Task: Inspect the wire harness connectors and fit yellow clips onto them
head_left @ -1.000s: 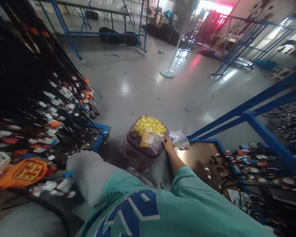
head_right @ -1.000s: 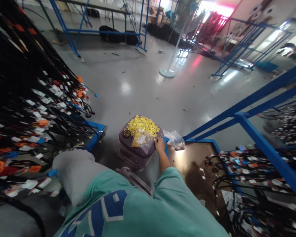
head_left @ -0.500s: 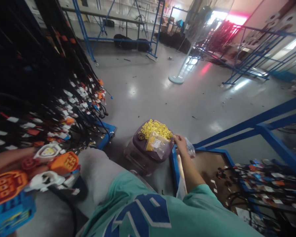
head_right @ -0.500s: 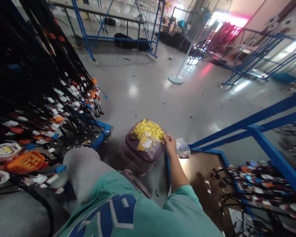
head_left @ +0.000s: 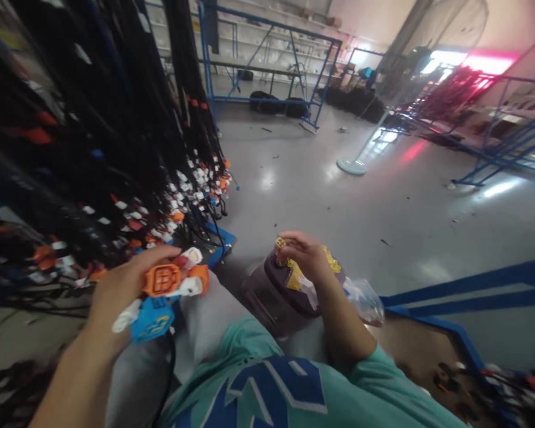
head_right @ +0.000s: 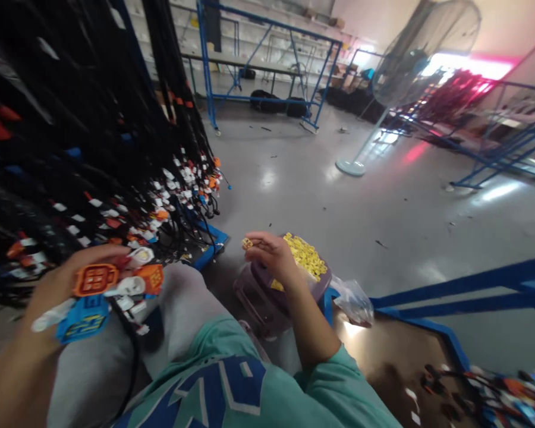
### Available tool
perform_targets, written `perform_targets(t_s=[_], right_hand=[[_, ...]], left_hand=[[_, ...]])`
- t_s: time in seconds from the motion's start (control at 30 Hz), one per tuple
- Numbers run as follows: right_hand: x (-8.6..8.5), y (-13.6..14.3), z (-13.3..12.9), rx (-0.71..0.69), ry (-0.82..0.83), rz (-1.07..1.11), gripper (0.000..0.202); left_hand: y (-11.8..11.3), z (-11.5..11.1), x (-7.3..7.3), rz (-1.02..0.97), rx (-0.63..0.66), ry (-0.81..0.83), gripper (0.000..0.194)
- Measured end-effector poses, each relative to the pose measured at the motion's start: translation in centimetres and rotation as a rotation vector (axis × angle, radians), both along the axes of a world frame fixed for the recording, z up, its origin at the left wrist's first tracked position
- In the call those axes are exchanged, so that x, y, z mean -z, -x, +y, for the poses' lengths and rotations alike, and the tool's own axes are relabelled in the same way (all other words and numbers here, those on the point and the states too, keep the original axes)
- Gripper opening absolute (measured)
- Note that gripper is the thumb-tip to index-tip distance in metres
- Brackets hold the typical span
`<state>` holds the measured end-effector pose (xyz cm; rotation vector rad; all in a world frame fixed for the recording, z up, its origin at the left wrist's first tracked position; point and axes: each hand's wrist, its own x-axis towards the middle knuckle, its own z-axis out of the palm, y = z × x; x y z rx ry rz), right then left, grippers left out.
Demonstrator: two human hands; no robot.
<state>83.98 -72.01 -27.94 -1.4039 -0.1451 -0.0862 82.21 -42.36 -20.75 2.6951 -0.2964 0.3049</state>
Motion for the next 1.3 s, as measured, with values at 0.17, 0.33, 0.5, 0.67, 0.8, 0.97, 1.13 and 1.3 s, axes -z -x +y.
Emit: perform_targets(t_s=[0.17,0.33,0.5,0.67,0.8,0.97,1.13,1.3], right_hand=[[-4.0,0.1,5.0,-0.128,0.077,-0.144,0.022],[-6.0,0.1,8.3,-0.191,0.187,-0.32,0.021],[-7.3,1.2,10.6,-0.246,0.199,-0.402,0.022],[-8.6,3.0,11.8,-0.274,0.207,-0.422,0.025],[-8.9,3.8,12.6,-0.163,0.241,-0.423,0.023],[-8.9,3.9,13.2,-0.102,0.292,-0.464,0.015],[-9.6,3.9,13.6,-0.086,0.371,-0.485,0.016],[-10.0,4.0,14.0,-0.09,0.467,-0.524,0.013]], left_hand=[[0.2,0.3,-0.1,0.056,0.141,0.088,0.037],[0.2,1.1,0.6,-0.01,0.217,0.106,0.042],[0.3,1.1,0.6,-0.016,0.209,0.1,0.038],[0.5,1.2,1.3,-0.073,0.212,0.169,0.039],[0.5,1.3,1.8,-0.116,0.204,0.204,0.039],[0.6,1.3,1.5,-0.116,0.207,0.2,0.037],[0.8,1.3,1.3,-0.107,0.205,0.185,0.039],[0.7,1.1,1.4,-0.108,0.201,0.149,0.039]])
